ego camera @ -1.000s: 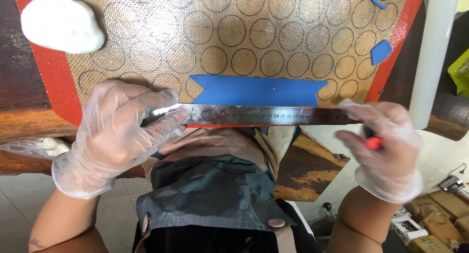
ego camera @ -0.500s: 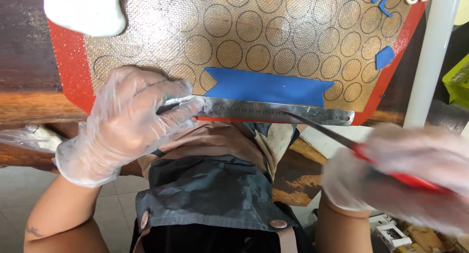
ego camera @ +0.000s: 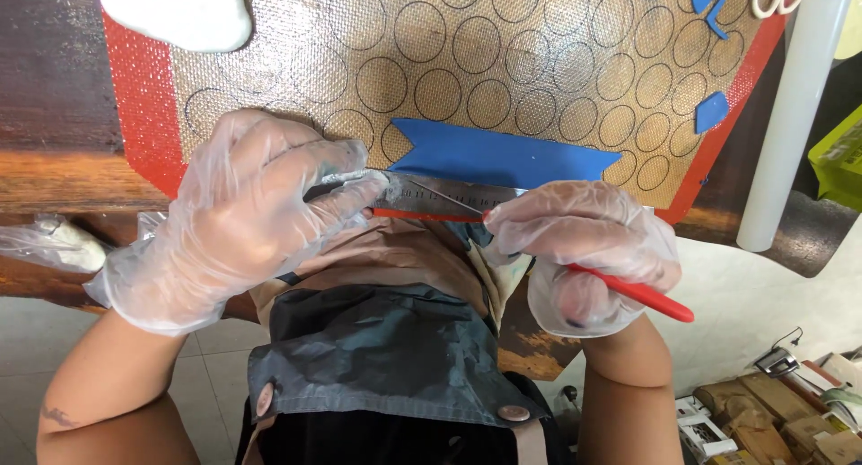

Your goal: Measuring and cutting a strip of blue fondant into a banner shape using a ruler and a craft knife.

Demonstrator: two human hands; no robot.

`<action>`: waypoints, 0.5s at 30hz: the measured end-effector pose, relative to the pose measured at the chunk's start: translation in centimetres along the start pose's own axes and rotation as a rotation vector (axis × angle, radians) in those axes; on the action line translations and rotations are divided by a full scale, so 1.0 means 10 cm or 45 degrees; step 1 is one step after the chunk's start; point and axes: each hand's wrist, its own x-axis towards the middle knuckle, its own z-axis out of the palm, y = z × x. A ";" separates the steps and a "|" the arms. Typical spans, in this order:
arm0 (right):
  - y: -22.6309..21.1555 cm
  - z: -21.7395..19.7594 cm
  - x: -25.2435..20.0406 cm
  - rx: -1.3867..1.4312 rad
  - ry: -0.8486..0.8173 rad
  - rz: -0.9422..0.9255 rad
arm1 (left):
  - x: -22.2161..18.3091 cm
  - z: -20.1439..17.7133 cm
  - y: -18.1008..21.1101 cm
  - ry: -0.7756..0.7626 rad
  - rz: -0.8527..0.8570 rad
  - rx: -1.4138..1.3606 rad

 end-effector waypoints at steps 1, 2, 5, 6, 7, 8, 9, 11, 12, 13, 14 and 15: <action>0.00 -0.01 0.01 0.004 -0.051 0.026 | 0.00 0.00 0.00 -0.006 -0.005 0.003; 0.00 -0.03 0.01 0.007 -0.103 0.051 | 0.00 0.00 0.00 -0.011 -0.009 0.006; 0.00 0.00 -0.01 0.060 -0.047 0.095 | -0.01 0.00 0.00 -0.016 -0.007 0.008; -0.01 0.01 0.01 0.061 -0.047 0.096 | -0.01 0.00 -0.01 -0.017 -0.008 0.007; -0.02 0.01 0.03 0.041 -0.065 0.097 | -0.01 0.00 -0.01 -0.021 0.007 0.029; -0.03 0.01 0.04 0.021 -0.083 0.098 | -0.01 -0.01 -0.01 -0.024 0.022 0.049; -0.04 0.01 0.04 0.021 -0.083 0.099 | 0.00 0.00 -0.01 -0.024 0.022 0.049; -0.04 0.01 0.02 0.011 -0.077 0.120 | 0.00 0.00 -0.01 -0.014 0.009 0.004; -0.04 0.01 0.03 0.011 -0.077 0.121 | 0.00 0.00 -0.01 -0.014 0.008 0.004; -0.04 0.01 0.04 -0.013 -0.090 0.105 | 0.01 -0.01 -0.01 -0.014 0.011 0.014; -0.04 0.01 0.05 -0.036 -0.104 0.090 | 0.01 -0.01 0.00 -0.014 0.013 0.025; -0.06 0.02 0.06 -0.036 -0.104 0.090 | 0.01 0.00 0.00 -0.014 0.012 0.025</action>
